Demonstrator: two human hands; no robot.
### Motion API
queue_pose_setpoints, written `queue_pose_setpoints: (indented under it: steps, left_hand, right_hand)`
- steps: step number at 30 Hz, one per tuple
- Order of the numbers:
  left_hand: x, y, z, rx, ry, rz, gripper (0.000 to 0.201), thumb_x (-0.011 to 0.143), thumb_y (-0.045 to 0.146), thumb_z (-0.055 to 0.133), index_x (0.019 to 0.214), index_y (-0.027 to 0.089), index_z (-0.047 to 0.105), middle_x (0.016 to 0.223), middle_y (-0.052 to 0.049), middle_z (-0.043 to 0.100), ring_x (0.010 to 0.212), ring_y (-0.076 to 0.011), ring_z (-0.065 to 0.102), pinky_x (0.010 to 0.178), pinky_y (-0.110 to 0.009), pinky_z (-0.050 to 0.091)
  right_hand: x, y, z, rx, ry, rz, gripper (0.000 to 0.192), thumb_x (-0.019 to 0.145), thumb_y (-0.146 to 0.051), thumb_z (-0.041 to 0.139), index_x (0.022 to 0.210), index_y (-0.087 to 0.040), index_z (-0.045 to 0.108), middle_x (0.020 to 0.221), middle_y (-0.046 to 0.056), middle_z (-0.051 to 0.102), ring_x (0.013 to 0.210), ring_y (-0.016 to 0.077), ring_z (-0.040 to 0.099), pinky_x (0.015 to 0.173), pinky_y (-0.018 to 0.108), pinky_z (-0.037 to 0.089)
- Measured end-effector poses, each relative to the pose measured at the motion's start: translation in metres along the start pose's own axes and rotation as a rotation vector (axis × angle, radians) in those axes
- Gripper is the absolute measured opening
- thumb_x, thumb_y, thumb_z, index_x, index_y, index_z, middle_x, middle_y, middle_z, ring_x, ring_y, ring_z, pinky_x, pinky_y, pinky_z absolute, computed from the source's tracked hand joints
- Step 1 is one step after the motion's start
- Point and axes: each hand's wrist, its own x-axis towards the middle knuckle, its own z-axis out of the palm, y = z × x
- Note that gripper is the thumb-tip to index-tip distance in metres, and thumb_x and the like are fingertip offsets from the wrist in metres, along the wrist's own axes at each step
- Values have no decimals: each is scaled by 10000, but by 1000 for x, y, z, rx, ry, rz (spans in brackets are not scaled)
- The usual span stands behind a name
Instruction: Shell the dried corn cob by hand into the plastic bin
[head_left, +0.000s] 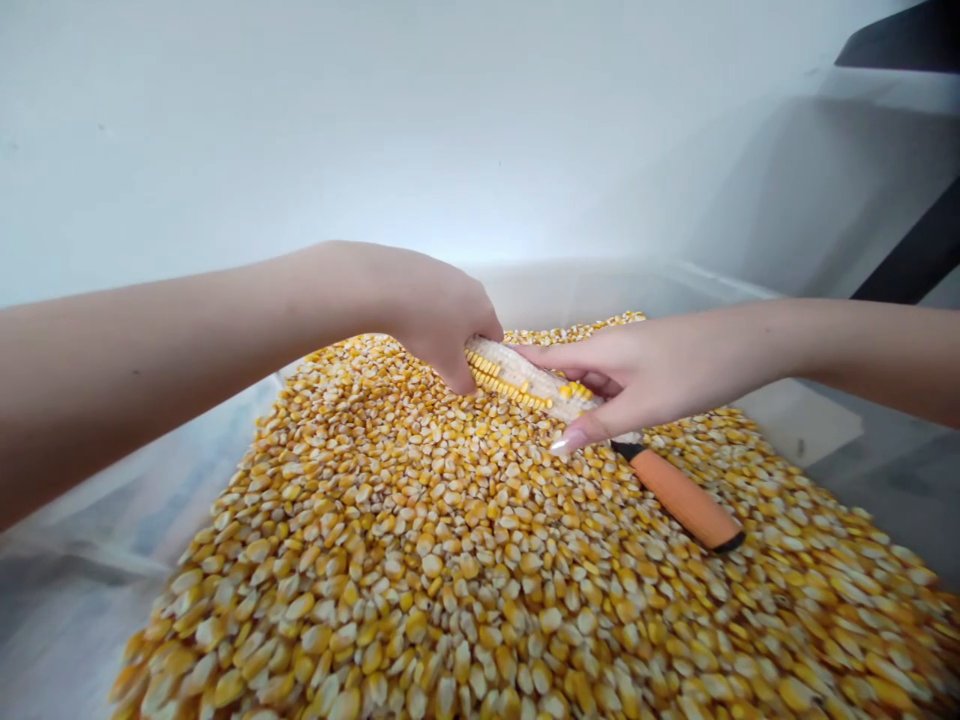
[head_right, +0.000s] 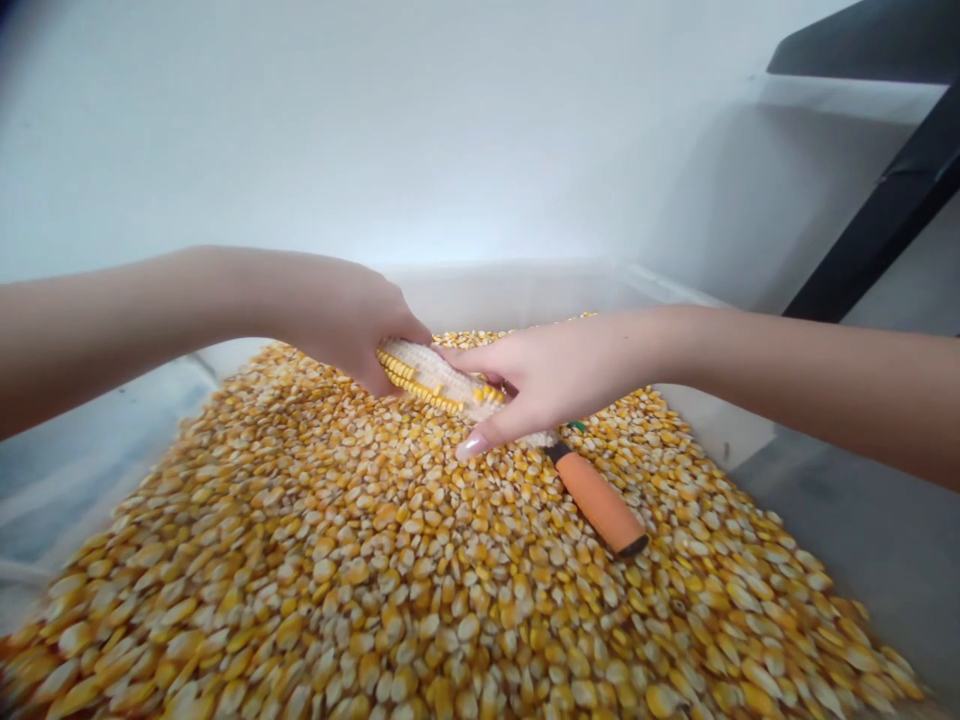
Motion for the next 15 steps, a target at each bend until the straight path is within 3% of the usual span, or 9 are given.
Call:
queue_pose_setpoints:
  steps: [4, 11, 15]
  left_hand:
    - [-3, 2, -1, 34, 31, 15, 449, 562, 524, 527, 953, 317, 601, 758, -2, 616, 811, -226, 538, 772, -316, 347]
    - [1, 3, 0, 42, -4, 24, 498, 528, 558, 544, 954, 308, 605, 752, -3, 620, 865, -235, 529, 786, -293, 337]
    - [0, 1, 1, 46, 2, 49, 495, 564, 559, 513, 982, 306, 593, 752, -5, 625, 810, -219, 546, 756, -288, 347]
  right_hand:
    - [1, 1, 2, -86, 88, 50, 687, 708, -502, 478, 1307, -241, 267, 898, 39, 598, 678, 183, 536, 547, 276, 391]
    - [-2, -1, -4, 106, -138, -11, 646, 796, -420, 393, 1346, -228, 113, 858, 18, 588, 679, 150, 537, 551, 244, 411]
    - [-2, 0, -1, 110, -109, 2, 733, 751, -460, 453, 1350, -232, 98, 1026, 30, 563, 798, 180, 544, 636, 259, 437]
